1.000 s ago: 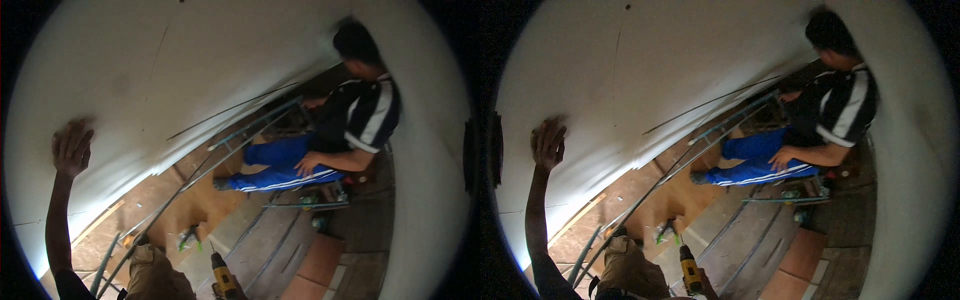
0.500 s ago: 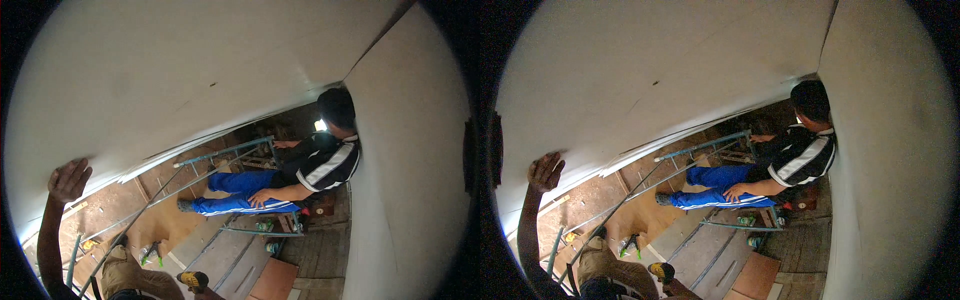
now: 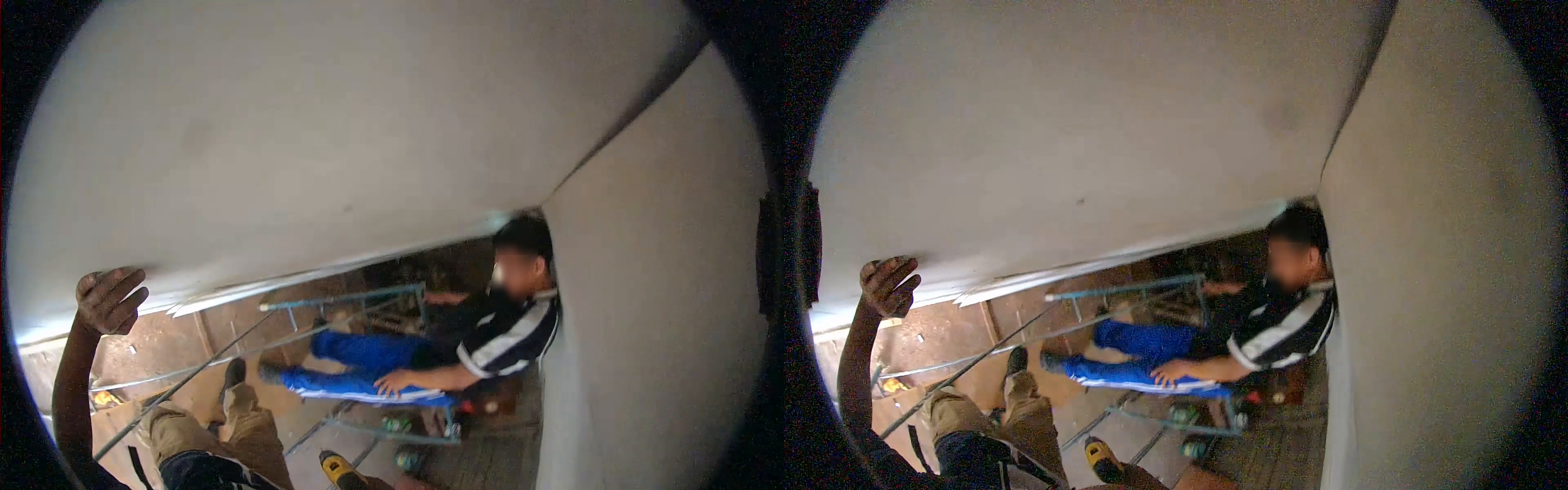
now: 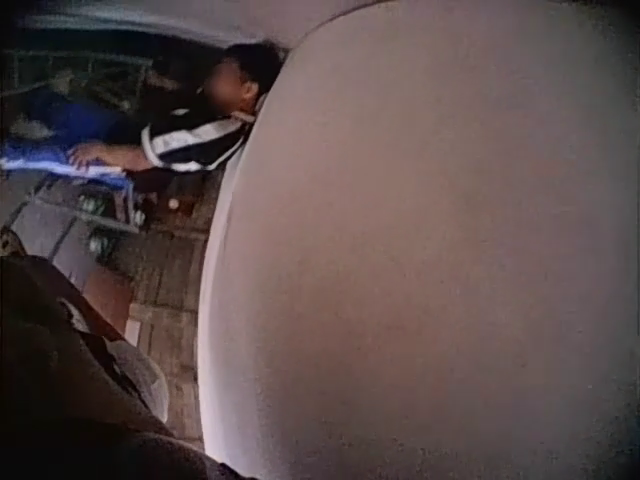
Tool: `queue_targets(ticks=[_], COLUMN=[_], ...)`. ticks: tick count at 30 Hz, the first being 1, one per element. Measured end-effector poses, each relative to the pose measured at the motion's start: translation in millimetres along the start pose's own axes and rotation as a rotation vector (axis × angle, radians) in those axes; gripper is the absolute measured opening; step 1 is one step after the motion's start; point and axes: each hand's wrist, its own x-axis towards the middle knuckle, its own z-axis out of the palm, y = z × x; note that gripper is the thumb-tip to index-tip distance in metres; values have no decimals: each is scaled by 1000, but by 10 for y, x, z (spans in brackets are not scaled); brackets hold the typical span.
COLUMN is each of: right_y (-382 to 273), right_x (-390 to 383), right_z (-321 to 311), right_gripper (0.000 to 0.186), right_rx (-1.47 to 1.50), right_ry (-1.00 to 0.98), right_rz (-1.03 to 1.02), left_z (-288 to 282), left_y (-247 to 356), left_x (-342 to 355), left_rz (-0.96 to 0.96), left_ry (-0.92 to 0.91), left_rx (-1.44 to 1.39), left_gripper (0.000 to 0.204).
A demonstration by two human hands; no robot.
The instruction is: The recorder is installing drywall panels onto a ceiling or upper wall structure using a drill and a rivet tool.
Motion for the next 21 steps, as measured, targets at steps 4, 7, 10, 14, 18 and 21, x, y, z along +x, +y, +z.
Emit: queue_targets(ticks=[4, 7, 10, 14, 18, 21], right_y=[-1410, -2829, -3552, -4096, -4280, -4093], right_x=[653, 842, 800, 849, 825, 864], right_z=[-234, -281, -22, 515, 680, 754], right_gripper=[32, 32, 33, 33, 33, 33], right_rx=[-132, -277, -341, -363, -309, -218], right_ry=[-92, -80, -95, -153, -202, -222], right_rz=[-69, -236, -291, -357, -409, -415], left_z=[-29, 550, 514, 446, 522, 323], left_y=[132, 375, 259, 418, 731, 846], left_x=[-142, -97, -170, -223, 138, 588], left_rz=[-121, -233, -235, -457, -699, -842], left_ry=[49, 200, 216, 268, 300, 307], left_rx=[84, 161, 175, 149, 15, 2], left_gripper=[21, 27, 22, 26, 30, 38])
